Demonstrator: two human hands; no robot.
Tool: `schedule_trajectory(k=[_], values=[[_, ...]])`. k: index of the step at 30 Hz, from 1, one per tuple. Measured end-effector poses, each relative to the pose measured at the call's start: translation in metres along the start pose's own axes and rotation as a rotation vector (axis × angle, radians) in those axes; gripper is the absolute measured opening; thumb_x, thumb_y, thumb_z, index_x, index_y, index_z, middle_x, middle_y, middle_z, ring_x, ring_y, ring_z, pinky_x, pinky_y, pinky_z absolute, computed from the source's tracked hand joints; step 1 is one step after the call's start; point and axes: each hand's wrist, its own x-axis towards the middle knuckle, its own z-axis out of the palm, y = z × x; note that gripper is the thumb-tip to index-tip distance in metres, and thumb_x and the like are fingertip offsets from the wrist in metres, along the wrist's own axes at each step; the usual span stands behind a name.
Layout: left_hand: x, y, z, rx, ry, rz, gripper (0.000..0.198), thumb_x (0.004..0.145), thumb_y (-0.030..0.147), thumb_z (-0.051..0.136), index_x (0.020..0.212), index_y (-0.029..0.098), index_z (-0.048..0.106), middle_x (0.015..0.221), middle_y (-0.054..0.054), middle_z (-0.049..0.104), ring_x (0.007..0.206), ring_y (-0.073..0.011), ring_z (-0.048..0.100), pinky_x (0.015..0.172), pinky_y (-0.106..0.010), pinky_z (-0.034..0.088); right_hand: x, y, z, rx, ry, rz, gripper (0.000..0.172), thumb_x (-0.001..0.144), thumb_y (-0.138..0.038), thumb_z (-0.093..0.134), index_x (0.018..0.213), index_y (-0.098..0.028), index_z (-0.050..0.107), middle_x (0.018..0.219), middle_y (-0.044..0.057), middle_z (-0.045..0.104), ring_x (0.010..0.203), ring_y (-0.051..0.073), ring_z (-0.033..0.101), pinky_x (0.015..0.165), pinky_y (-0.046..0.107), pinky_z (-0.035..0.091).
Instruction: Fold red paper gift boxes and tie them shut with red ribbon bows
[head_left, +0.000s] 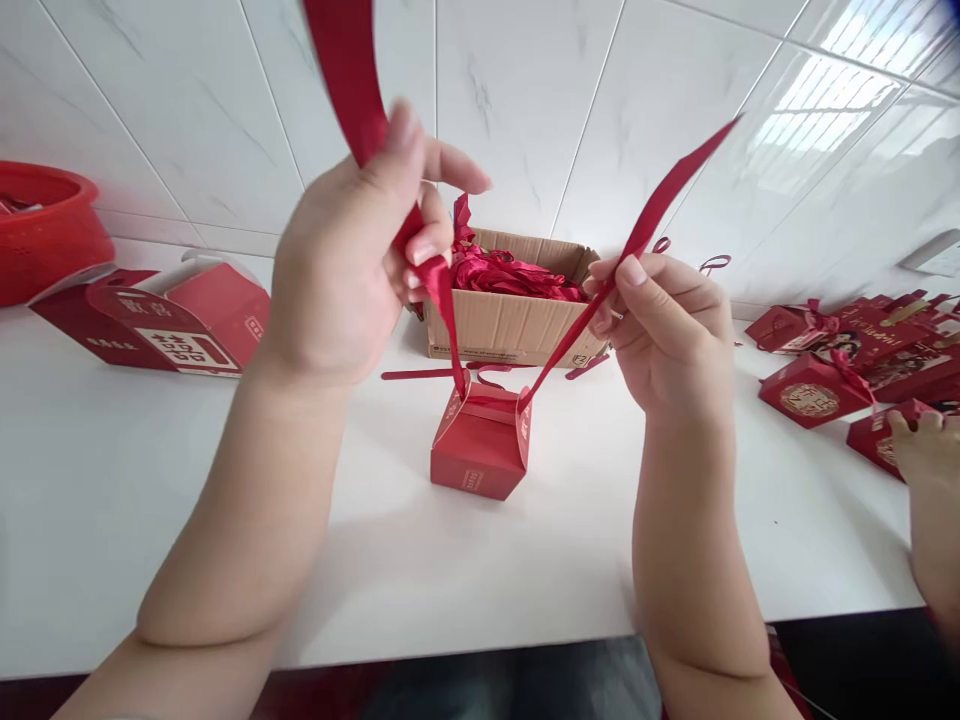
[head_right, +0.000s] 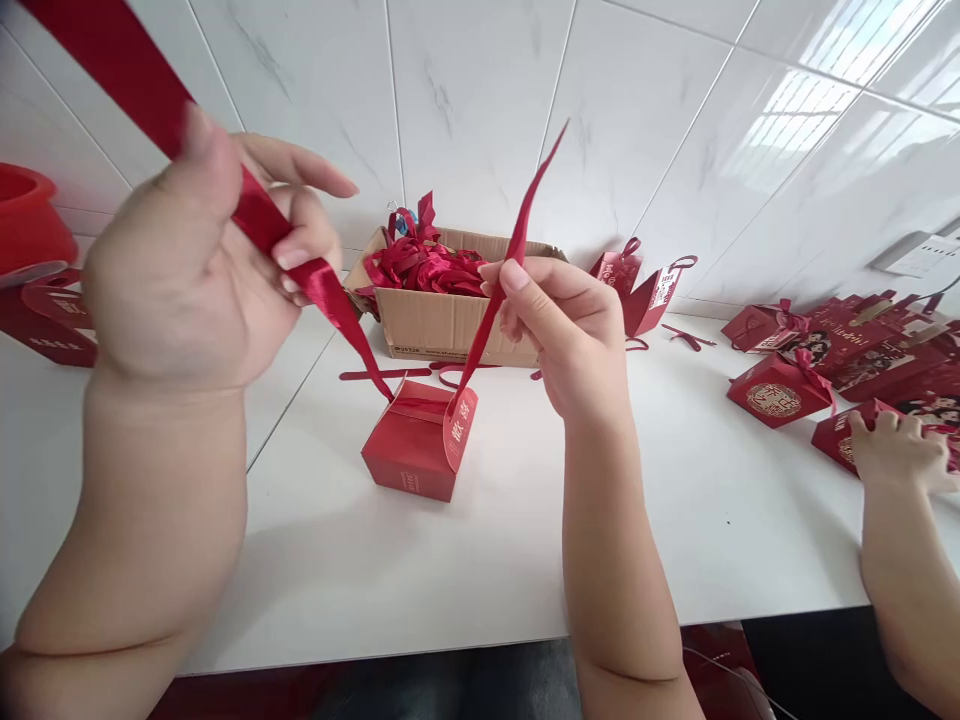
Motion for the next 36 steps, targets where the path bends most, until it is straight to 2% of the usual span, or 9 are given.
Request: schedule_trajectory(k=[2,4,6,11,16,22,29,32,36], values=[[-0.001,0.002,0.001,-0.077,-0.071,-0.093,0.027,0.083,0.013,0.041,0.096,0.011,0.065,0.06,-0.001,0.04,0.053,-0.0115,0.039,0.05,-0.027,0.024,-0.001,-0.001,0.004,0.007,0.013,-0.019,0.021,0.081,-0.046,0.067,0.081,-0.024,0.07,0.079,-0.001,0.067,0.062,0.009,0.059,0.055,0.025,0.05],[-0.002,0.003,0.003,-0.143,-0.093,-0.111,0.045,0.065,0.006,0.041,0.106,0.008,0.06,0.064,-0.001,0.048,0.056,-0.0121,0.043,0.052,-0.028,0.031,-0.002,-0.002,0.007,0.016,0.017,-0.02,0.02,0.081,-0.045,0.068,0.081,-0.025,0.071,0.079,-0.002,0.067,0.064,0.009,0.06,0.057,0.025,0.052],[-0.002,0.002,0.004,-0.16,-0.103,-0.108,0.055,0.059,0.003,0.04,0.112,0.008,0.056,0.067,0.0,0.054,0.058,-0.0116,0.047,0.053,-0.027,0.035,-0.002,-0.002,0.008,0.026,0.013,-0.018,0.02,0.081,-0.045,0.067,0.082,-0.025,0.071,0.077,-0.002,0.066,0.066,0.01,0.062,0.06,0.026,0.053],[-0.004,-0.003,0.003,-0.171,-0.207,-0.101,0.055,0.066,-0.003,0.046,0.118,0.011,0.053,0.074,0.003,0.06,0.065,-0.0099,0.056,0.061,-0.026,0.046,-0.004,-0.001,0.01,0.034,0.0,-0.041,0.019,0.082,-0.044,0.066,0.089,-0.027,0.072,0.084,-0.001,0.068,0.075,0.012,0.064,0.068,0.029,0.056],[-0.01,-0.005,0.003,-0.089,-0.288,-0.004,0.038,0.085,0.008,0.056,0.122,0.013,0.054,0.083,0.0,0.061,0.072,-0.0107,0.061,0.069,-0.029,0.052,-0.008,-0.002,0.015,0.007,-0.044,-0.07,0.02,0.087,-0.043,0.061,0.096,-0.029,0.072,0.089,-0.001,0.07,0.085,0.016,0.067,0.072,0.033,0.058],[-0.017,-0.003,0.015,-0.026,-0.201,0.033,0.007,0.085,0.019,0.066,0.091,0.017,0.065,0.077,0.0,0.067,0.063,-0.0107,0.064,0.058,-0.026,0.056,-0.016,-0.011,0.031,0.09,-0.091,-0.045,0.02,0.089,-0.041,0.059,0.094,-0.027,0.072,0.098,0.001,0.071,0.099,0.02,0.067,0.083,0.039,0.059],[-0.016,-0.007,0.014,0.053,-0.023,0.155,0.003,0.079,0.017,0.072,0.081,0.018,0.072,0.066,0.003,0.063,0.053,-0.0063,0.057,0.046,-0.02,0.049,-0.018,-0.012,0.032,0.105,-0.047,-0.023,0.017,0.086,-0.04,0.063,0.093,-0.028,0.073,0.098,0.0,0.072,0.103,0.021,0.066,0.089,0.041,0.057],[-0.014,-0.009,0.015,0.054,0.025,0.219,0.008,0.077,0.013,0.073,0.078,0.021,0.074,0.063,0.005,0.063,0.057,-0.0046,0.058,0.051,-0.018,0.051,-0.018,-0.011,0.03,0.107,0.003,0.015,0.019,0.083,-0.042,0.066,0.092,-0.028,0.074,0.095,0.0,0.072,0.1,0.021,0.066,0.087,0.041,0.058],[-0.017,-0.007,0.02,0.011,-0.044,0.175,0.016,0.078,0.01,0.07,0.082,0.024,0.075,0.077,0.005,0.072,0.075,-0.0113,0.068,0.066,-0.028,0.06,-0.02,-0.013,0.034,0.113,-0.032,0.026,0.02,0.083,-0.042,0.065,0.093,-0.027,0.074,0.089,0.001,0.072,0.095,0.021,0.067,0.079,0.037,0.058]])
